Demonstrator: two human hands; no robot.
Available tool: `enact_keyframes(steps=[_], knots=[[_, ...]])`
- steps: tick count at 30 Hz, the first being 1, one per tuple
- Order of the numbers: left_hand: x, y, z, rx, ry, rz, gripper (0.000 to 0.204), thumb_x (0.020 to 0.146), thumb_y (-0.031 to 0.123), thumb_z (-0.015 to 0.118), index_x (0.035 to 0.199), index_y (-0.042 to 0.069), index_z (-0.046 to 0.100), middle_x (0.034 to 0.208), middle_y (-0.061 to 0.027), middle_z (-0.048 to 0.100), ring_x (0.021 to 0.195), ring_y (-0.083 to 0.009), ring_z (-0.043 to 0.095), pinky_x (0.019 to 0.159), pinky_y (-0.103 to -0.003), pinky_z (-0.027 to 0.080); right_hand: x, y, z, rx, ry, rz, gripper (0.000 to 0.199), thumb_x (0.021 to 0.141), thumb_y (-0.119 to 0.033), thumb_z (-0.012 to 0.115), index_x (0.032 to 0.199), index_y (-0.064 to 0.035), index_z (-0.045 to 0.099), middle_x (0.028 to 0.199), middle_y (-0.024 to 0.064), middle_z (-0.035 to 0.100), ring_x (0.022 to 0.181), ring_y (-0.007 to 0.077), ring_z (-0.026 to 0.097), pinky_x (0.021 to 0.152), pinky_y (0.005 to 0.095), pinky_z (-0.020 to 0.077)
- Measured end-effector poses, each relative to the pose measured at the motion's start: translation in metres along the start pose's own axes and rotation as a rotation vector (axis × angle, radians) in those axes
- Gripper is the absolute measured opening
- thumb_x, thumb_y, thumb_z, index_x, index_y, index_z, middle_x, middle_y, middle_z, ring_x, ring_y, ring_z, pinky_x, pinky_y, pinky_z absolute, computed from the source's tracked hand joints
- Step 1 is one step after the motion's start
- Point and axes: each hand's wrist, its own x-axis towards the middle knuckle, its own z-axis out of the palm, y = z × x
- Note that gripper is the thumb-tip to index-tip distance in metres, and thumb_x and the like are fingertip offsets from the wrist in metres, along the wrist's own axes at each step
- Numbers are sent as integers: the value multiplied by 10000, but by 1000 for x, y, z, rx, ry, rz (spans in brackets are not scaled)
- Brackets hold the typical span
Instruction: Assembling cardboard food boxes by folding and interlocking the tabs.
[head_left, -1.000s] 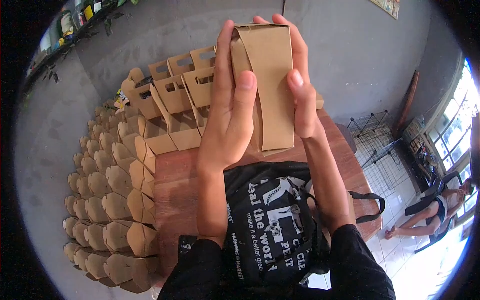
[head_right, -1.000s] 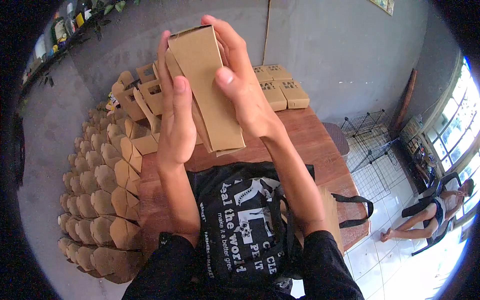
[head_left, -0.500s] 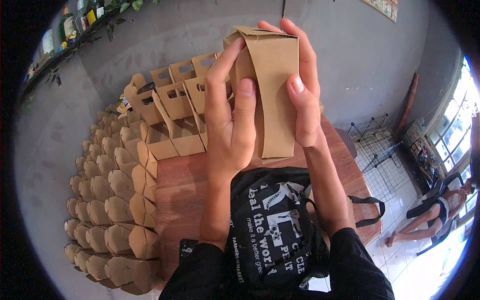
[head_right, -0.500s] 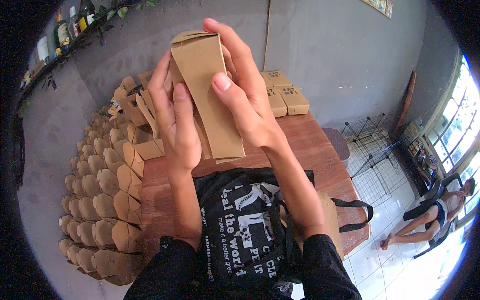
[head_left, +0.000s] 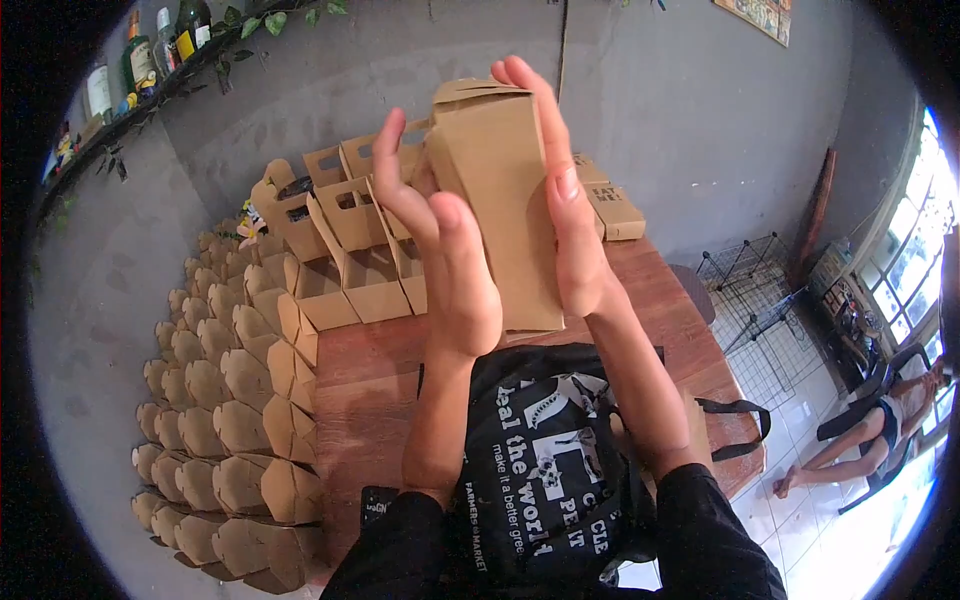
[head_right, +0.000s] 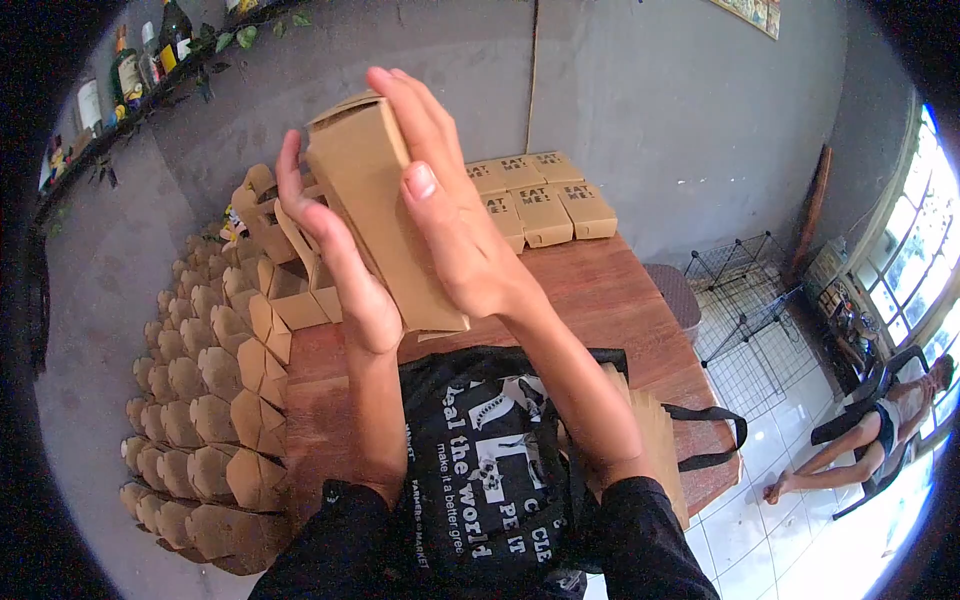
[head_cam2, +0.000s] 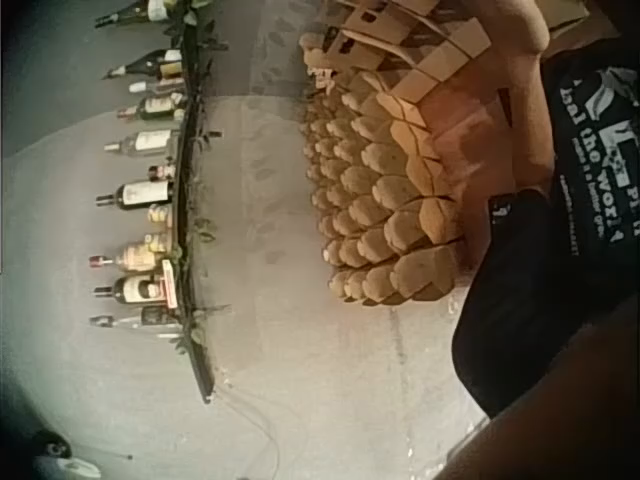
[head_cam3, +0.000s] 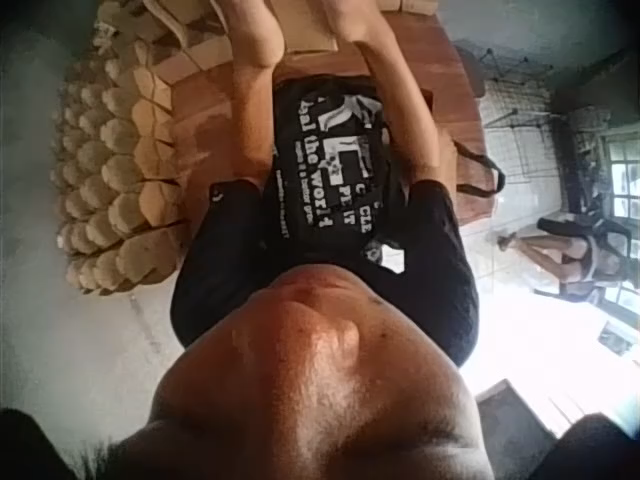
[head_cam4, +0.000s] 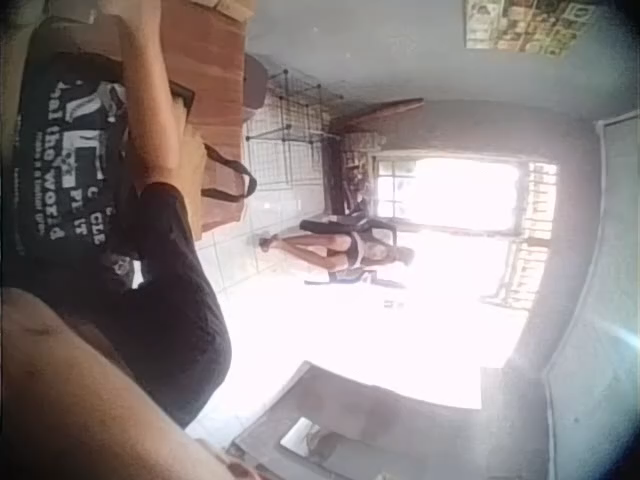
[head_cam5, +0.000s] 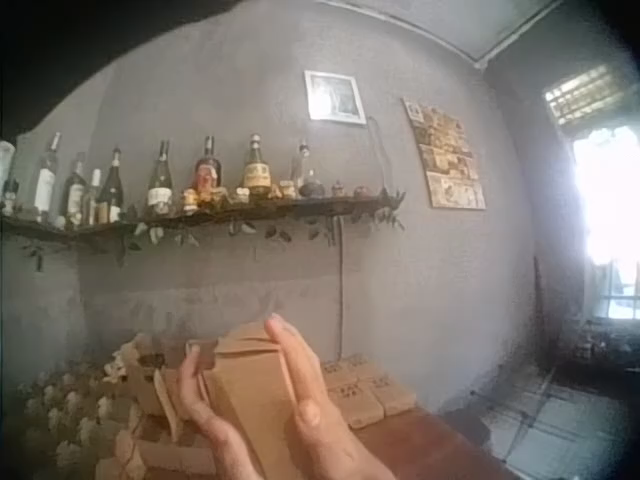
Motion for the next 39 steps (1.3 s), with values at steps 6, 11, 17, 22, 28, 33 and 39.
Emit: enact_keyframes(steps=[6,11,17,22,28,33,39], knots=[[5,-1,-1,-14,-14,-90,719,931,384,497,1439,69,97,1337,-170,329,1207,-252,380,1031,-370,283,-3,-4,2,-15,0,114,662,964,-473,186,1428,-3,222,1481,195,218,1393,353,127,1121,433,112],[11,-9,-32,-401,175,-459,695,927,397,514,1437,103,144,1322,-92,364,1202,-201,412,977,-340,389,-6,-1,-2,-12,-253,54,870,820,-639,476,1414,-29,293,1480,205,229,1384,389,150,1114,475,139],[20,-6,-45,-635,187,-642,546,924,500,448,1257,67,450,1150,-114,538,1006,-213,587,833,-346,515,0,-3,-8,-356,-474,-24,728,688,-409,748,1316,-132,502,1447,211,305,1353,418,227,1084,498,232],[19,-10,-47,-576,240,-628,555,917,517,451,1239,66,474,1137,-113,544,992,-212,591,820,-343,519,0,5,-3,-512,-478,-77,621,714,-360,713,1267,-125,555,1423,175,365,1334,391,291,1074,485,280],[19,-16,-45,-625,181,-629,547,921,495,458,1260,68,425,1134,-106,538,972,-198,596,786,-338,532,-1,15,-14,-453,-436,-103,716,684,-419,733,1312,-166,501,1419,179,364,1293,419,341,1047,475,329],[14,14,-33,-401,160,-392,581,874,274,544,1337,85,246,1240,-131,430,1130,-214,470,951,-348,404,2,-5,-30,-36,-300,41,1081,583,-629,743,1389,-24,349,1440,228,297,1371,341,228,1095,453,207],[2,8,-20,26,-185,26,679,841,204,540,1383,31,170,1296,-159,372,1176,-247,408,1000,-352,326,2,-17,-14,-5,-137,33,1009,715,-633,604,1408,16,263,1446,256,240,1383,381,153,1110,482,116]])
